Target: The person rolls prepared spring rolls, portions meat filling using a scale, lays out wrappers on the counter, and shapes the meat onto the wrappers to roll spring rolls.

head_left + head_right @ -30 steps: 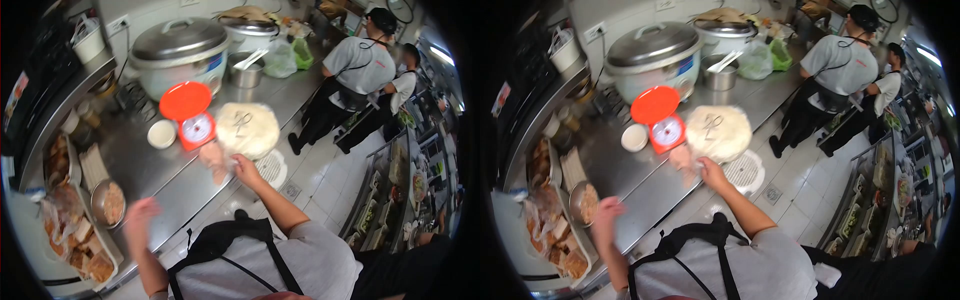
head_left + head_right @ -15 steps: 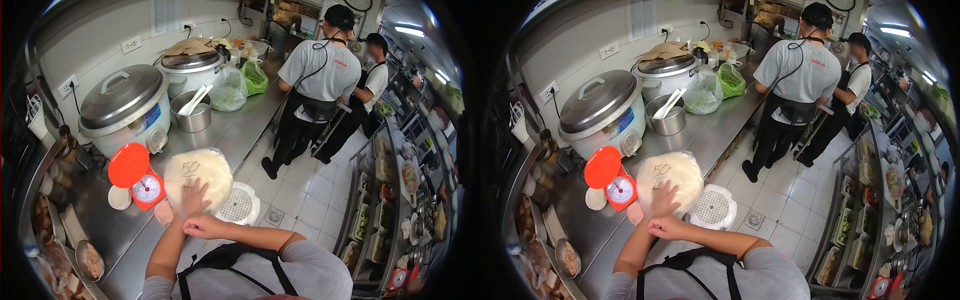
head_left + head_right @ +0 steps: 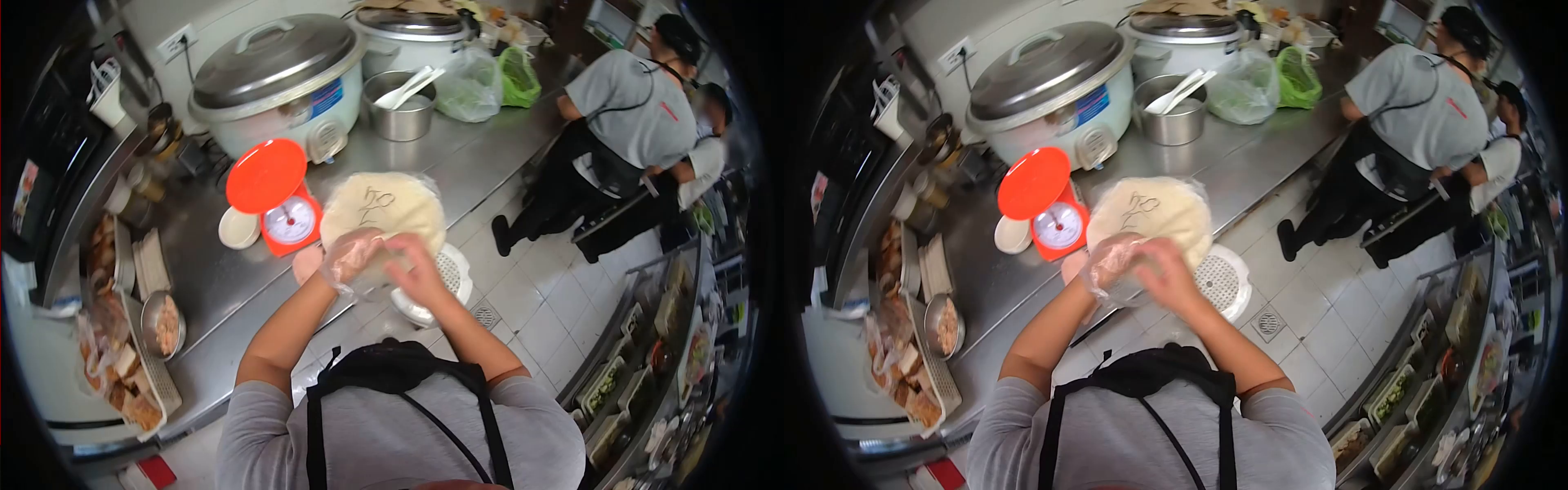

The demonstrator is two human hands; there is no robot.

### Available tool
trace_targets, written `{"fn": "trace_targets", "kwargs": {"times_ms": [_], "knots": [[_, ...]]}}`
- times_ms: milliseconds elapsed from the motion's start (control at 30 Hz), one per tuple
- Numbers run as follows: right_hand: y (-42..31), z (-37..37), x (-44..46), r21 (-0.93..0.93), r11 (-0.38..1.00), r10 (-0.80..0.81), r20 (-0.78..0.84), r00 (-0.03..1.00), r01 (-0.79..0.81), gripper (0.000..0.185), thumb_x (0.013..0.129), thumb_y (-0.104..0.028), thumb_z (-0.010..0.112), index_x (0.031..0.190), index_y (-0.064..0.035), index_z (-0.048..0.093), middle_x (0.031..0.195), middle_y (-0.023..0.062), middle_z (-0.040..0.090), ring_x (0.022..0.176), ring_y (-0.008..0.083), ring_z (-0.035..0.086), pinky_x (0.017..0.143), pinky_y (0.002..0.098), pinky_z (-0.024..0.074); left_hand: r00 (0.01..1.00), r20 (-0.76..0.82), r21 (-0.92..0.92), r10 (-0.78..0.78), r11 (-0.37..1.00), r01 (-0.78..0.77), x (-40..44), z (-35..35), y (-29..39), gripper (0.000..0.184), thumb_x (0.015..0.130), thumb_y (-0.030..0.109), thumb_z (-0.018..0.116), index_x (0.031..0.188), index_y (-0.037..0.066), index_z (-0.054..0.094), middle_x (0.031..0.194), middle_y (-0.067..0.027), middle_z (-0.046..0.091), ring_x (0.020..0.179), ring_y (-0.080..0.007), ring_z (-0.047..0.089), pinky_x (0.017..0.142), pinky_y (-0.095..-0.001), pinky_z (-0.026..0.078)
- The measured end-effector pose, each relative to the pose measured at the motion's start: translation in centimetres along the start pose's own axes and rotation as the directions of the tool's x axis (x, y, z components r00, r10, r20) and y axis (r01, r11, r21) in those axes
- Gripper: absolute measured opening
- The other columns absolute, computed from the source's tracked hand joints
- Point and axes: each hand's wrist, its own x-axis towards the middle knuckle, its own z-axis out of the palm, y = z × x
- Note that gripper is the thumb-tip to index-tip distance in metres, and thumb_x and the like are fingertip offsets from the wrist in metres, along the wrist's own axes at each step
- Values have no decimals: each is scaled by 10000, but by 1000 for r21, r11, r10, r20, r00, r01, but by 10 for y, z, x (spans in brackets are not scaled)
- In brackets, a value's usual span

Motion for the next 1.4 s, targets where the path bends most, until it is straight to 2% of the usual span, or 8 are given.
{"fn": "trace_targets", "kwargs": {"times_ms": [167, 300, 567, 733, 1000, 1200, 1300, 1400], "knots": [[83, -8, -25, 62, 946, 325, -202, 924, -319, 493, 745, -138, 596, 1186, 2, 427, 1136, 152, 441, 1048, 265, 435, 936, 347, 334, 987, 161, 91, -15, 996, 0, -37, -14, 3, 247, 867, 221, 430, 996, 58, 564, 943, -144, 587, 896, -323, 544, 796, -382, 416], [94, -10, -39, 67, 986, 160, -56, 986, -156, 697, 728, -318, 634, 1274, 1, 341, 1240, 181, 390, 1169, 308, 369, 992, 372, 274, 932, 326, 214, -158, 973, 90, -46, -63, 43, 222, 866, 212, 445, 948, 54, 578, 866, -137, 600, 801, -287, 573, 739, -367, 448], [84, -12, -46, -306, 952, 35, 153, 988, 14, 888, 612, -457, 701, 1303, -41, 330, 1307, 216, 354, 1233, 379, 301, 1012, 439, 236, 975, -192, -41, -109, 994, 103, 6, -195, 119, 294, 864, 292, 507, 950, 26, 597, 818, -42, 629, 716, -104, 559, 676, -278, 456], [84, -13, -41, -146, 986, 93, 69, 993, -82, 845, 626, -392, 693, 1304, -41, 330, 1300, 194, 350, 1232, 350, 314, 999, 418, 266, 964, -254, -249, -80, 968, 15, 65, -225, 159, 332, 896, 298, 470, 1020, 5, 564, 888, -61, 613, 821, -131, 589, 738, -287, 485], [71, -36, -8, 750, 643, 284, -46, 958, -154, 659, 887, -381, 414, 1363, -68, 84, 1265, 144, 369, 1045, 242, 519, 843, 333, 404, 795, -360, -914, -488, 357, -195, 78, -144, 103, 349, 940, 248, 379, 1087, -51, 484, 1044, -176, 574, 893, -250, 606, 766, -366, 522], [87, -40, -33, 500, 445, 805, 140, 577, -743, 477, 880, -240, 493, 1272, -77, 276, 1018, 77, 555, 739, 142, 579, 548, 254, 450, 498, 51, -980, -865, 52, 192, -5, 12, -42, 366, 934, 209, 368, 1204, -34, 409, 1153, -160, 523, 1008, -238, 559, 833, -345, 487], [83, -39, -36, 450, 462, 850, 21, 526, -764, 313, 839, -198, 571, 1094, -55, 460, 768, 29, 562, 502, 96, 513, 444, 200, 403, 567, 73, -946, -820, 124, 301, -19, 10, -60, 374, 912, 223, 427, 1179, -39, 431, 1116, -139, 540, 911, -229, 588, 731, -349, 501], [94, -51, -36, 323, 593, 798, -107, 594, -738, 193, 810, -208, 613, 858, -31, 553, 671, 5, 533, 517, 77, 493, 460, 192, 401, 559, -333, -562, -759, 636, 529, -25, 6, -72, 364, 829, 222, 524, 1121, 6, 500, 1082, -183, 540, 932, -281, 549, 766, -385, 447]]}}
